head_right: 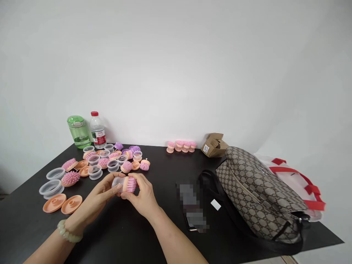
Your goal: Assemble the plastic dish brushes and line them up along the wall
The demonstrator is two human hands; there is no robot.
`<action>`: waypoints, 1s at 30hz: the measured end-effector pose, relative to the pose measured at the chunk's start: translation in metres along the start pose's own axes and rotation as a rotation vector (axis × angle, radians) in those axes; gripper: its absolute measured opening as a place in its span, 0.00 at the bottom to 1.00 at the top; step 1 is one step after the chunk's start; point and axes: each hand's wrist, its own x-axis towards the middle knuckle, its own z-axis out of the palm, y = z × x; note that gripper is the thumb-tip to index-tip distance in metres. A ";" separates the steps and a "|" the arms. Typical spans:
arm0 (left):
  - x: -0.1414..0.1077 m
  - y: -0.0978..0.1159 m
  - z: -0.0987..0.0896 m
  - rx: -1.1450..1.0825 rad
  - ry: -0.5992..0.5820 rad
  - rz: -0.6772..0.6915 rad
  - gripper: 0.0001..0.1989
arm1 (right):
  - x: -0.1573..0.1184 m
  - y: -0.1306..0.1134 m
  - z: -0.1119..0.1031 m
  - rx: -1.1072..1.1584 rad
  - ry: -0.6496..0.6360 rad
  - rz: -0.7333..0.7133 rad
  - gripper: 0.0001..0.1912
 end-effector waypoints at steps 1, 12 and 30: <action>0.000 0.001 0.000 0.005 0.001 0.009 0.21 | -0.001 0.002 0.000 -0.028 0.002 0.025 0.20; 0.001 0.000 -0.002 -0.059 0.050 -0.050 0.22 | -0.005 0.004 0.005 -0.037 -0.026 0.046 0.30; 0.004 -0.007 -0.002 -0.084 0.028 -0.069 0.20 | -0.002 -0.002 0.005 -0.126 0.030 0.080 0.10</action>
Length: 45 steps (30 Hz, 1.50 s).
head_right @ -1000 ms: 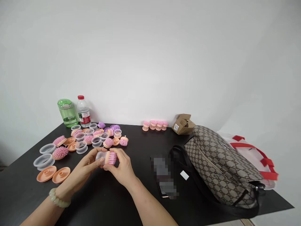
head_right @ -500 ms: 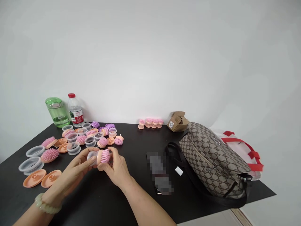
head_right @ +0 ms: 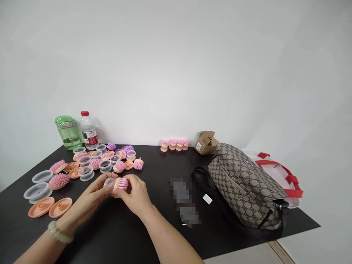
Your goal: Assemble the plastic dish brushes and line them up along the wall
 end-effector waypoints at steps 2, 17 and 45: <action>0.001 -0.001 -0.002 0.018 -0.009 0.014 0.21 | 0.000 0.000 0.000 0.001 -0.014 0.001 0.10; 0.001 0.003 -0.001 0.049 0.018 -0.007 0.21 | -0.002 0.000 0.003 -0.049 -0.062 -0.027 0.10; 0.005 -0.002 -0.008 0.330 -0.030 0.268 0.22 | -0.001 0.013 -0.001 0.184 -0.023 0.046 0.19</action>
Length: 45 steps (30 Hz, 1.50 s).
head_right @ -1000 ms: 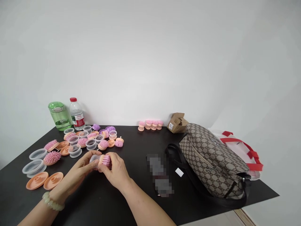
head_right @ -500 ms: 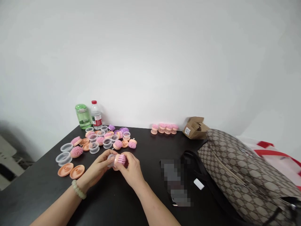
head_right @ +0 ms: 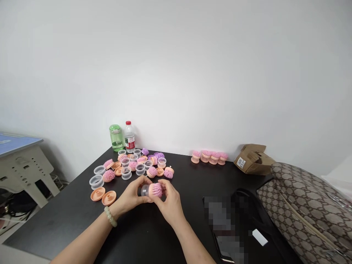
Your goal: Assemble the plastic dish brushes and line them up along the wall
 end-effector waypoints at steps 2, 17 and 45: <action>0.000 0.002 -0.002 0.003 0.044 0.032 0.24 | 0.002 0.005 -0.002 0.052 0.007 -0.012 0.20; 0.004 0.007 -0.008 -0.467 0.323 -0.102 0.30 | -0.003 0.001 0.011 -0.488 -0.311 -0.227 0.12; -0.001 0.000 0.005 -0.721 0.156 -0.251 0.21 | -0.006 -0.006 0.005 -0.066 0.092 -0.159 0.11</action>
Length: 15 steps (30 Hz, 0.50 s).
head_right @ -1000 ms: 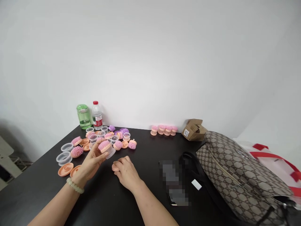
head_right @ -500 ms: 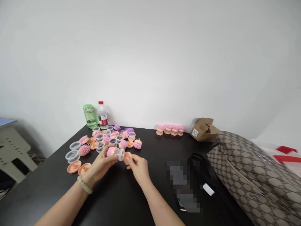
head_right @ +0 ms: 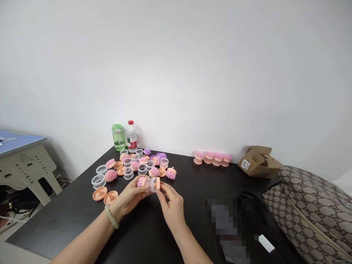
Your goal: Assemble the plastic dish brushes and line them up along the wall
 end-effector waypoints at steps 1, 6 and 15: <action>0.000 0.001 0.000 -0.001 -0.003 -0.007 0.21 | 0.000 0.001 0.000 0.014 -0.002 0.003 0.09; -0.001 0.002 0.001 0.059 0.005 -0.053 0.20 | 0.002 0.004 -0.001 0.070 -0.005 0.021 0.05; -0.002 0.002 0.001 0.142 -0.012 -0.025 0.21 | 0.002 0.001 0.000 0.003 0.020 -0.006 0.06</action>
